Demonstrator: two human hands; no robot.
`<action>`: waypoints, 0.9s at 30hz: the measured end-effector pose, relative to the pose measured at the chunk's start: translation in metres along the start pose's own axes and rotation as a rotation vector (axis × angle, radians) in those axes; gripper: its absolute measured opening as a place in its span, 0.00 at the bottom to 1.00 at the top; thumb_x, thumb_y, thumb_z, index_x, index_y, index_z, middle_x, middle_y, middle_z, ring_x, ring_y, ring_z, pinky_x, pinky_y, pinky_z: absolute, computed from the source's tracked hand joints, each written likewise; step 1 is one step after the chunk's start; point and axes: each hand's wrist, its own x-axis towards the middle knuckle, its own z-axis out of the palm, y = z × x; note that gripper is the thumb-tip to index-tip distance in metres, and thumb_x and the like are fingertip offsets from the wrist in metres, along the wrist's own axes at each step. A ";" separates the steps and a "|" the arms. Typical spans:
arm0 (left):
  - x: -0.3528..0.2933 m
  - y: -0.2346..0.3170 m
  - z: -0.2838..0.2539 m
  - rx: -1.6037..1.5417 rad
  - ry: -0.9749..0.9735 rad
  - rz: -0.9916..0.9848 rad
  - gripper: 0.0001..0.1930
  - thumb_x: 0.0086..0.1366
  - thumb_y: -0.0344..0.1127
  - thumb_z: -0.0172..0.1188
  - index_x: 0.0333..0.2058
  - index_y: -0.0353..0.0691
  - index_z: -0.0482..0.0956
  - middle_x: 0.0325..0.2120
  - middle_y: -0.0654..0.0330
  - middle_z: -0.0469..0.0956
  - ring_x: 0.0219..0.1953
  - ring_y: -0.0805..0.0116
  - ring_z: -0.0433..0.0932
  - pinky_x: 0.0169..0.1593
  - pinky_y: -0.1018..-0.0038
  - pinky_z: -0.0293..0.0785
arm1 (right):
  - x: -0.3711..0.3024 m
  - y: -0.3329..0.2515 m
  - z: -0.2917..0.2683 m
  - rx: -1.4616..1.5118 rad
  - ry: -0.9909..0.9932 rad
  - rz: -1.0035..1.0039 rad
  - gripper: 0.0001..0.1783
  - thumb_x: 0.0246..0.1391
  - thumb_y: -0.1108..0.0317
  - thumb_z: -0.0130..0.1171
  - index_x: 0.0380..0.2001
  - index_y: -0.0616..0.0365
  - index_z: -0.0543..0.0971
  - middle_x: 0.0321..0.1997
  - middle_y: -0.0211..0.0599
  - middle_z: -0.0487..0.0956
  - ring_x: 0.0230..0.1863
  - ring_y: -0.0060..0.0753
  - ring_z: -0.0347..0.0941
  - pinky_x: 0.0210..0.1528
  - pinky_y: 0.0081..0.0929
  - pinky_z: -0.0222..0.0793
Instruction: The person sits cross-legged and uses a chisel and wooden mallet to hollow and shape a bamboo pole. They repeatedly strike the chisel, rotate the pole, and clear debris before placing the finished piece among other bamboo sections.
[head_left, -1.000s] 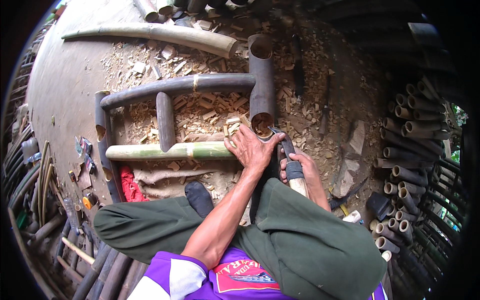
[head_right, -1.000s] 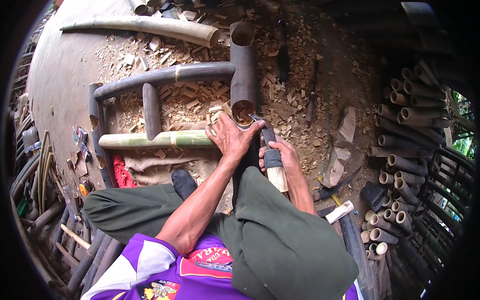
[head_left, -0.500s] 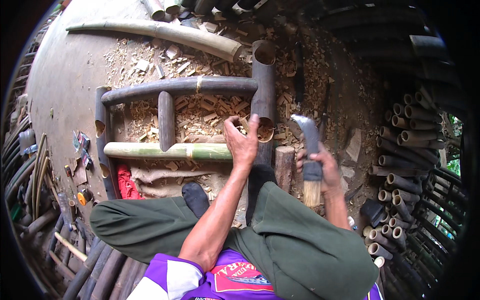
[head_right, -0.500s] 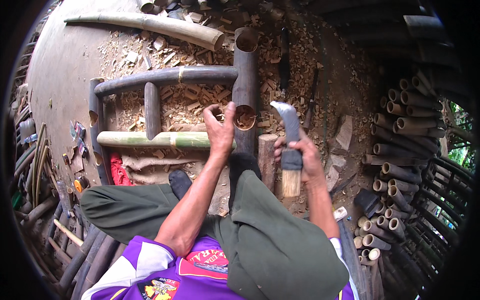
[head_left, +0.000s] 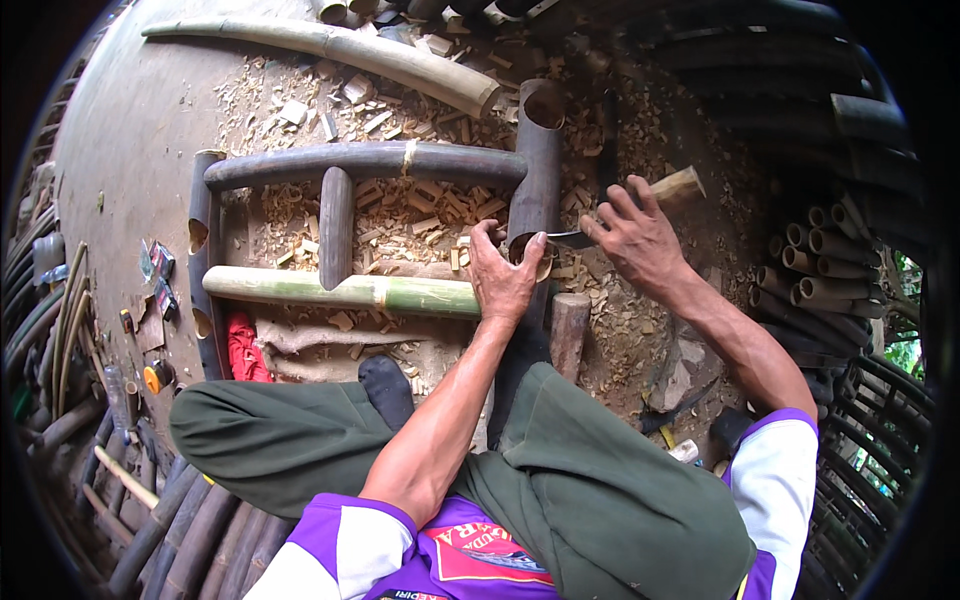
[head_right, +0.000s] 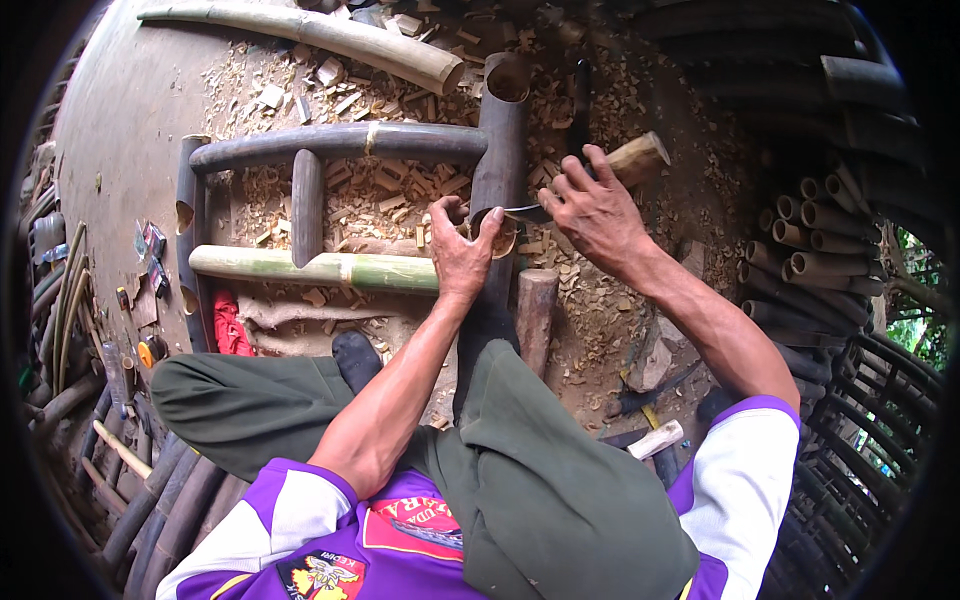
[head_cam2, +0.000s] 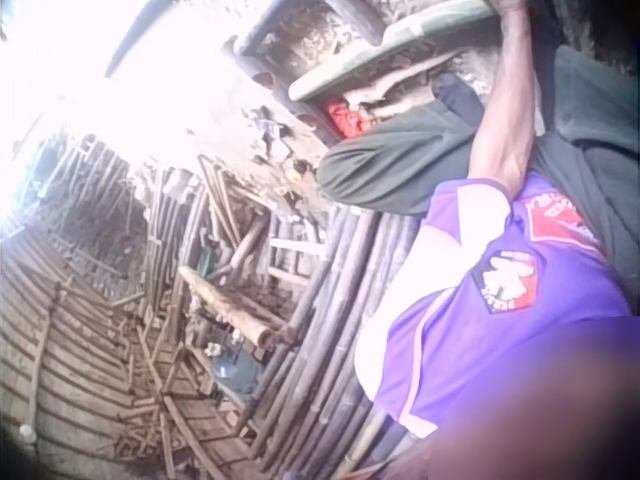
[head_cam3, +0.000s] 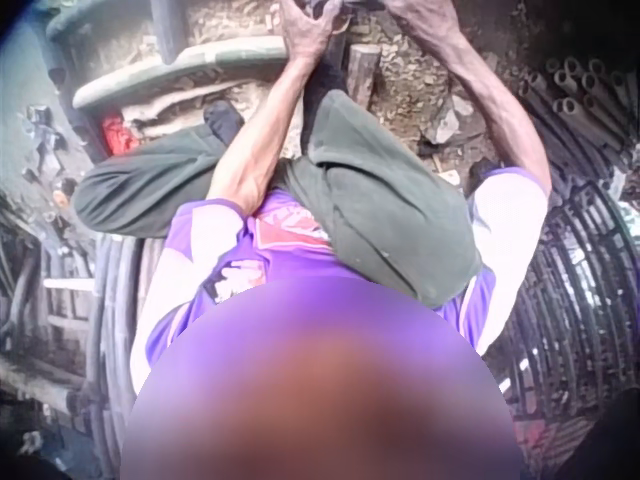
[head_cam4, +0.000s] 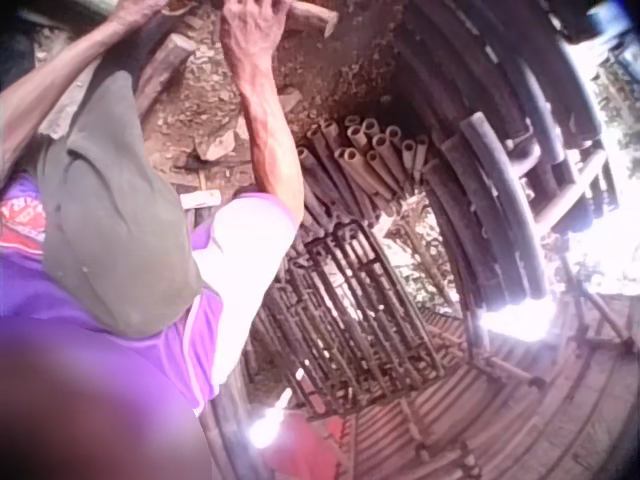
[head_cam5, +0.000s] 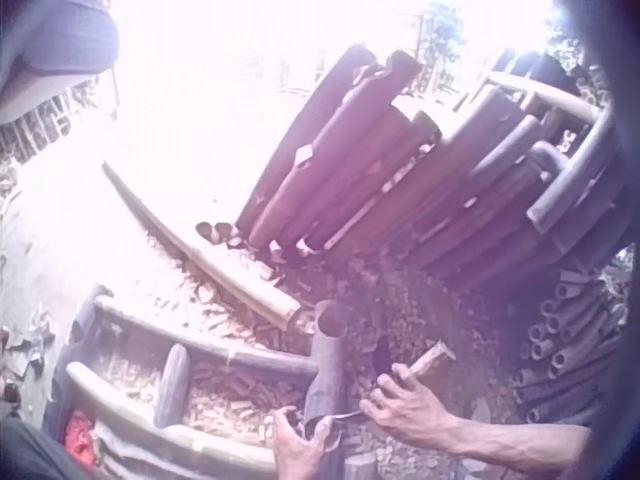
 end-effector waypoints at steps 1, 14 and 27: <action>0.000 0.000 0.000 0.017 0.004 -0.012 0.39 0.56 0.57 0.76 0.56 0.36 0.70 0.45 0.50 0.76 0.50 0.51 0.76 0.56 0.54 0.70 | 0.004 -0.004 0.002 -0.055 0.013 -0.024 0.12 0.56 0.63 0.60 0.42 0.50 0.84 0.39 0.31 0.79 0.59 0.35 0.69 0.72 0.45 0.49; 0.000 0.005 0.008 0.350 -0.002 -0.016 0.48 0.46 0.60 0.81 0.58 0.36 0.69 0.51 0.49 0.76 0.57 0.50 0.75 0.60 0.55 0.69 | -0.017 -0.022 0.022 0.037 -0.094 -0.021 0.16 0.54 0.64 0.62 0.46 0.54 0.81 0.42 0.35 0.80 0.60 0.36 0.68 0.69 0.47 0.49; -0.034 0.022 -0.007 0.694 -0.381 0.351 0.24 0.62 0.41 0.67 0.56 0.40 0.78 0.56 0.50 0.72 0.61 0.51 0.67 0.62 0.51 0.61 | -0.144 -0.130 0.033 1.044 -0.300 1.044 0.24 0.49 0.78 0.59 0.52 0.59 0.78 0.42 0.47 0.79 0.47 0.48 0.71 0.52 0.51 0.69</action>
